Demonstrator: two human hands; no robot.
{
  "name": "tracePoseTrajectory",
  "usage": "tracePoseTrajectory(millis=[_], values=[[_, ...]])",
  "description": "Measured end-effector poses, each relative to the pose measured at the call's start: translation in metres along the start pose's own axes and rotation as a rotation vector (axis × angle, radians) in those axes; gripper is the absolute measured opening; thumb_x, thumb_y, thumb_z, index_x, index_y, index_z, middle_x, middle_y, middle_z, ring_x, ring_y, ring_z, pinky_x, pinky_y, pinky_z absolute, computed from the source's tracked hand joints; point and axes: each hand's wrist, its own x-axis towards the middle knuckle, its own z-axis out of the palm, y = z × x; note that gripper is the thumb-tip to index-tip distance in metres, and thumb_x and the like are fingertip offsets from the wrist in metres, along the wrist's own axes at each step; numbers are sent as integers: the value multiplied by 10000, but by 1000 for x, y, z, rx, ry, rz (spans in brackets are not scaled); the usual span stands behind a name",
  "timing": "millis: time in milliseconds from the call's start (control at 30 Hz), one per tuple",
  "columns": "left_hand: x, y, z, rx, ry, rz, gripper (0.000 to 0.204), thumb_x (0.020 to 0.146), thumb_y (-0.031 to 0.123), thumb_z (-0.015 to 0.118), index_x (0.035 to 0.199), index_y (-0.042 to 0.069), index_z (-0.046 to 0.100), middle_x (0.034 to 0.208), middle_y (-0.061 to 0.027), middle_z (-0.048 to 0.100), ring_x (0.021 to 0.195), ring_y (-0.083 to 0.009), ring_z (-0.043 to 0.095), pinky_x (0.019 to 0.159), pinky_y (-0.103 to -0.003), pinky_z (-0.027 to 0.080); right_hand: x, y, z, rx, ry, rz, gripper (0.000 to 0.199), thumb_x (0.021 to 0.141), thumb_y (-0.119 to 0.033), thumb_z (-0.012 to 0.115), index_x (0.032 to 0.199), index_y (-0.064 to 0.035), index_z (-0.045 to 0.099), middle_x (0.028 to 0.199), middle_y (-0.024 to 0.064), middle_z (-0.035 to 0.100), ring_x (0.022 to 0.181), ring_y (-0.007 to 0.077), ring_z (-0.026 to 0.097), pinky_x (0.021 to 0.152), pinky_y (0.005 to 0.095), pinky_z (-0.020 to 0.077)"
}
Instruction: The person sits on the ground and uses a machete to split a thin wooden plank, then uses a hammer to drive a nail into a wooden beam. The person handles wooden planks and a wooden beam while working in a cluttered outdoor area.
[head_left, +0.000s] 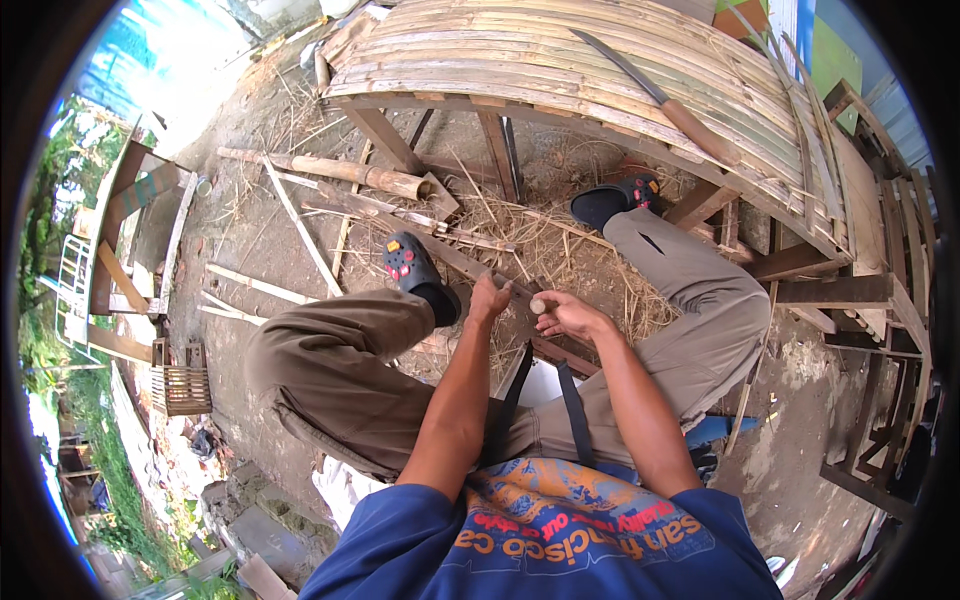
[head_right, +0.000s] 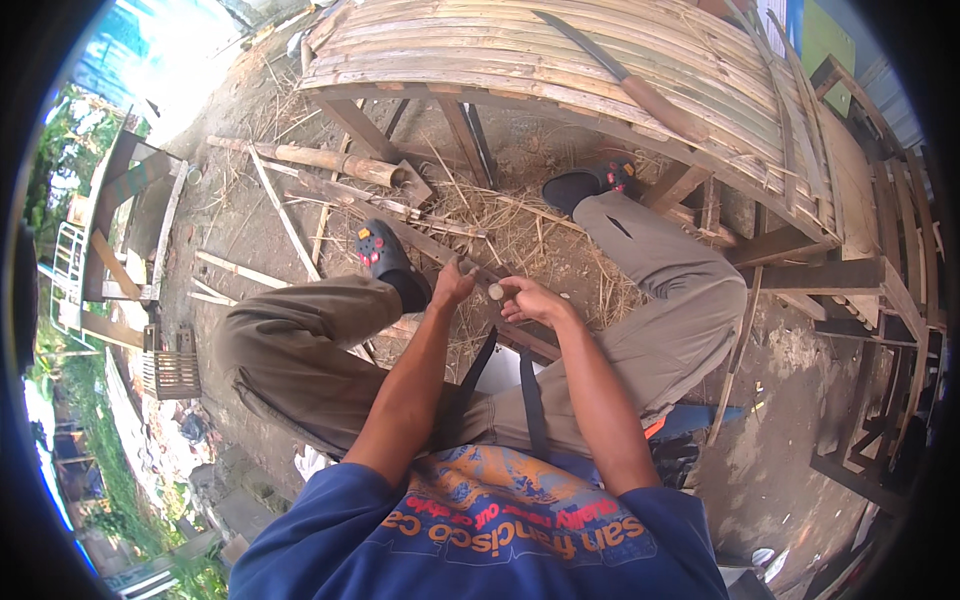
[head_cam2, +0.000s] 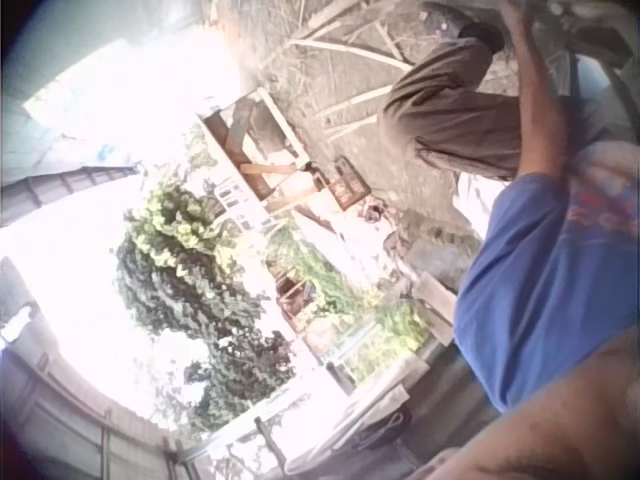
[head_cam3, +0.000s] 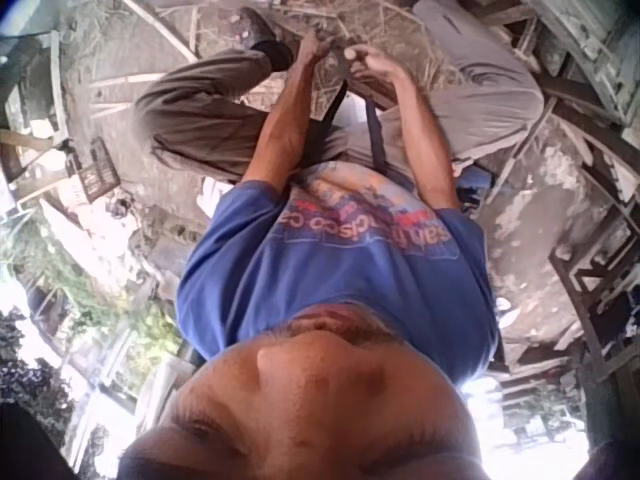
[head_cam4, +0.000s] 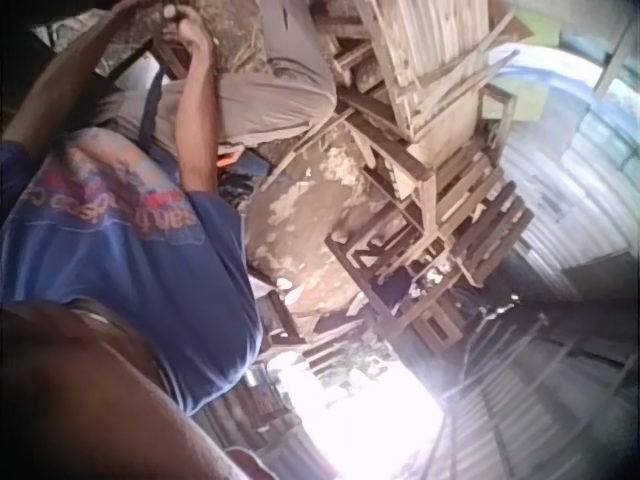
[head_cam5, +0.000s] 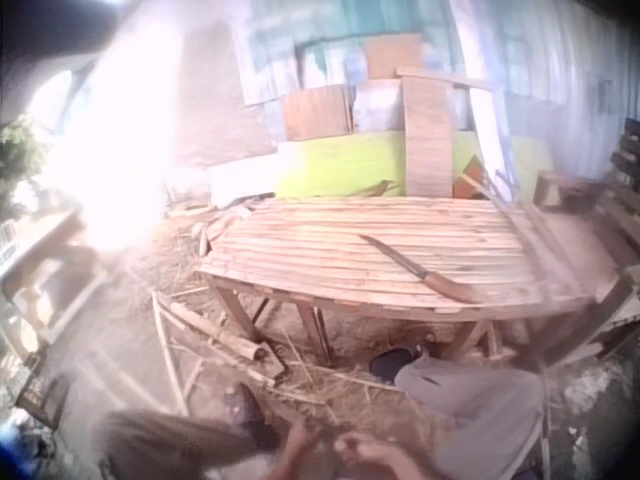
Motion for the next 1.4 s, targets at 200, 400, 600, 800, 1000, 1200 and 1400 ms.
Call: tracePoseTrajectory(millis=[200,400,600,800,1000,1200,1400], values=[[-6,-23,20,85,91,-78,689,855,318,734,1378,-58,491,1398,-300,519,1316,-411,503,1095,-435,418,-13,-15,20,-564,359,-214,287,856,-351,782,958,-91,717,902,87,691,995,212,649,790,372,531],[6,-2,35,-62,270,-167,516,889,289,657,1284,-28,562,1268,-273,596,1217,-423,559,1027,-463,449,10,-3,14,-645,495,-632,352,906,-348,735,743,-46,656,685,8,602,651,125,556,638,307,471],[3,-31,33,-387,441,-157,322,933,188,603,1175,-18,656,1159,-218,678,1089,-340,659,945,-406,495,38,-3,15,-459,458,-402,322,904,-275,715,704,-39,627,611,1,589,574,109,557,561,312,438],[9,-41,17,-503,431,-255,288,929,223,603,1047,-23,696,949,-214,716,909,-354,697,844,-421,519,60,-39,50,-651,347,-385,346,860,-300,735,684,-24,621,578,38,596,569,124,571,559,337,438],[13,-70,37,-385,118,-449,458,944,403,575,927,-30,720,894,-219,721,901,-362,701,836,-426,516,64,-32,49,-437,240,-445,349,895,-309,730,690,-44,631,584,-16,558,571,89,505,553,307,400],[11,-47,42,-242,-133,-281,577,958,495,520,913,-45,720,886,-263,706,921,-401,697,846,-462,508,53,-48,53,-356,126,-543,460,939,-437,681,720,-36,630,631,-12,569,614,73,514,574,275,399],[-2,21,39,-677,179,-205,634,1024,521,419,892,-40,685,805,-158,684,777,-301,640,746,-418,491,62,-76,54,-275,42,-515,590,1007,-527,551,641,-65,540,607,-23,507,575,56,462,551,245,365]])
